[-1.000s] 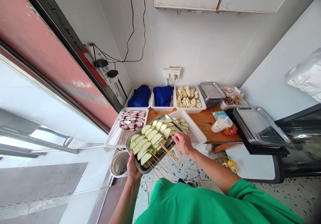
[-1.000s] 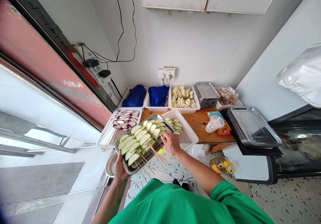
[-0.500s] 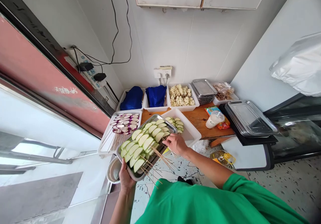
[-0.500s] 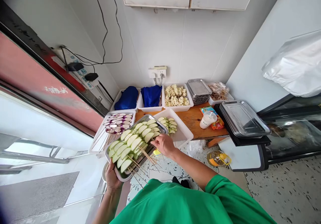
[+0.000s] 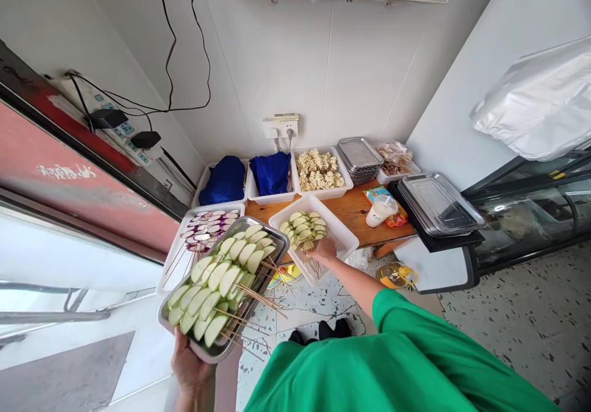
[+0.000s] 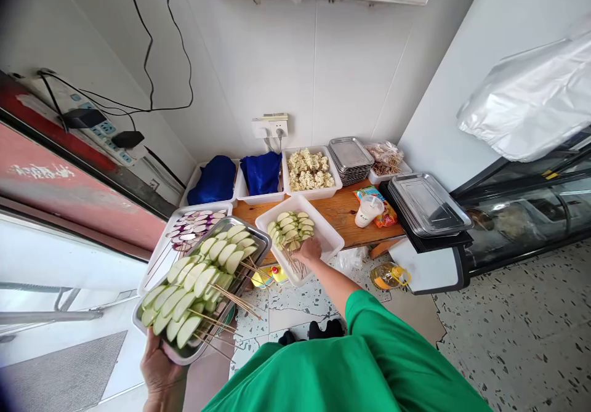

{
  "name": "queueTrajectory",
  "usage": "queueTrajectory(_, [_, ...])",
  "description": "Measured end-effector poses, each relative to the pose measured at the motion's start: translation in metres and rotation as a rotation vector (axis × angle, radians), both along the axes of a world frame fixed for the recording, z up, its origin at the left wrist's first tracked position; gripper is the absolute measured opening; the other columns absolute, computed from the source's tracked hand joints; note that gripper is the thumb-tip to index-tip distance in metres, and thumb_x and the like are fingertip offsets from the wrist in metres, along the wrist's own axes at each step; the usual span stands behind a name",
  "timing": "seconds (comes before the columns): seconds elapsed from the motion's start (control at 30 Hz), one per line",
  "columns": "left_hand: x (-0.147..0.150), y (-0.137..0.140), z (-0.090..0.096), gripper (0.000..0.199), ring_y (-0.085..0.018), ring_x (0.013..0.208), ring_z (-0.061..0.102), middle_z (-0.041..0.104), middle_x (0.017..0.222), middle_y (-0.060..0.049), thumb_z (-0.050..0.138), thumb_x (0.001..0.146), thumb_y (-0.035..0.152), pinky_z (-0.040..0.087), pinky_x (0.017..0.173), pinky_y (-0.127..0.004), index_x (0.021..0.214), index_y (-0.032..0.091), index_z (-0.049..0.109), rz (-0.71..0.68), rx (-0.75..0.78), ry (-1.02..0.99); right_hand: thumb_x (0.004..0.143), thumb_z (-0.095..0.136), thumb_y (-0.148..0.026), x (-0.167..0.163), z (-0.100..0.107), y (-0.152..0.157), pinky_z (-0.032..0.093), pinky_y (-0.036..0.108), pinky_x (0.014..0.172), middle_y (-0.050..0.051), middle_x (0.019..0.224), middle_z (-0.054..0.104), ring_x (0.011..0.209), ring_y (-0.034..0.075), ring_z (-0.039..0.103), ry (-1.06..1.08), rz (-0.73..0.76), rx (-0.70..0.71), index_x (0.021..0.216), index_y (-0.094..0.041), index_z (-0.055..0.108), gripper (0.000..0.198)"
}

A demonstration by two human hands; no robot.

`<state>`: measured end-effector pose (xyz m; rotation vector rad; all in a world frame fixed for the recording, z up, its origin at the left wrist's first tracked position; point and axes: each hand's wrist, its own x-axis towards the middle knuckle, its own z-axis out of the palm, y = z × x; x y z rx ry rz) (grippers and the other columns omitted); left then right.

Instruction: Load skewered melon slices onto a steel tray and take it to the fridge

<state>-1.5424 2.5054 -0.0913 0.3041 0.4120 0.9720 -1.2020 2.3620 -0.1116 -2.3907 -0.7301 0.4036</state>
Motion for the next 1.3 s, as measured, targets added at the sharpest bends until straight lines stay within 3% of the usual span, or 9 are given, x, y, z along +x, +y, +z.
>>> queueTrajectory(0.1, [-0.006,0.002,-0.003,0.037,-0.013,0.095,0.065,0.069,0.108,0.004,0.026,0.095,0.031,0.052,0.086,-0.027,0.125,0.032,0.048,-0.008,-0.035,0.014,0.077,0.064,-0.031,-0.005,-0.01,0.006,0.033,0.021,0.053,0.005,0.075,0.058,0.069,0.012,0.054,0.067,-0.012,-0.12,0.078,-0.01,0.055,0.023])
queueTrajectory(0.23, [-0.007,0.001,-0.008,0.037,-0.014,0.102,0.062,0.066,0.114,0.003,0.027,0.095,0.034,0.05,0.09,-0.031,0.125,0.032,0.047,-0.134,0.0,-0.24,0.084,0.058,-0.026,-0.002,-0.02,0.015,0.035,0.021,0.051,0.003,0.066,0.056,0.06,0.011,0.052,0.198,0.035,-0.209,0.073,-0.01,0.055,0.019])
queueTrajectory(0.33, [-0.007,0.0,-0.013,0.037,-0.015,0.11,0.058,0.063,0.119,0.003,0.026,0.095,0.035,0.048,0.094,-0.033,0.126,0.033,0.047,-0.222,-0.005,-0.371,0.089,0.051,-0.033,0.004,-0.024,0.019,0.044,0.022,0.055,0.002,0.074,0.059,0.061,0.009,0.054,0.249,0.055,-0.239,0.084,-0.01,0.058,0.024])
queueTrajectory(0.43, [-0.006,0.0,-0.019,0.037,-0.017,0.113,0.055,0.063,0.12,0.002,0.027,0.095,0.036,0.046,0.095,-0.037,0.126,0.033,0.047,-0.25,-0.005,-0.342,0.091,0.048,-0.037,0.011,-0.024,0.017,0.05,0.026,0.061,0.001,0.084,0.06,0.067,0.01,0.057,0.25,0.062,-0.27,0.096,-0.012,0.058,0.027])
queueTrajectory(0.57, [-0.003,0.002,-0.028,0.039,-0.022,0.113,0.056,0.063,0.119,-0.003,0.028,0.094,0.035,0.047,0.095,-0.04,0.125,0.028,0.05,-0.257,0.017,-0.258,0.09,0.051,-0.035,0.017,-0.02,0.017,0.048,0.026,0.061,0.002,0.084,0.059,0.067,0.01,0.056,0.176,0.088,-0.275,0.098,-0.012,0.056,0.025])
queueTrajectory(0.73, [0.004,0.002,-0.033,0.038,-0.022,0.111,0.057,0.065,0.116,-0.003,0.03,0.094,0.036,0.044,0.097,-0.042,0.123,0.028,0.054,-0.27,-0.02,-0.303,0.093,0.039,-0.025,0.019,-0.004,0.02,0.037,0.023,0.059,0.006,0.079,0.059,0.07,0.013,0.053,0.041,0.097,-0.209,0.088,-0.012,0.056,0.022])
queueTrajectory(0.97, [0.015,-0.004,-0.035,0.044,-0.024,0.115,0.053,0.061,0.123,-0.005,0.025,0.093,0.041,0.036,0.101,-0.047,0.126,0.028,0.053,-0.35,-0.034,-0.396,0.095,0.027,-0.023,0.013,0.038,-0.007,0.033,0.024,0.057,0.005,0.073,0.058,0.065,0.014,0.052,-0.108,0.14,-0.105,0.092,-0.015,0.053,0.028])
queueTrajectory(1.17, [0.032,-0.006,-0.034,0.053,-0.019,0.117,0.052,0.06,0.124,-0.007,0.013,0.095,0.039,0.026,0.108,-0.041,0.126,0.023,0.053,-0.447,0.073,-0.491,0.098,0.021,-0.033,-0.047,0.073,-0.013,0.032,0.022,0.047,0.001,0.066,0.059,0.052,0.011,0.051,-0.148,0.412,-0.027,0.093,-0.018,0.053,0.036])
queueTrajectory(1.3, [0.039,-0.007,-0.031,0.051,-0.016,0.113,0.055,0.065,0.116,-0.004,0.014,0.095,0.035,0.029,0.107,-0.035,0.123,0.024,0.056,-0.405,0.073,-0.375,0.096,0.028,-0.028,-0.08,0.081,-0.006,0.034,0.024,0.049,0.004,0.069,0.064,0.057,0.014,0.058,-0.281,0.529,-0.136,0.091,-0.017,0.055,0.029])
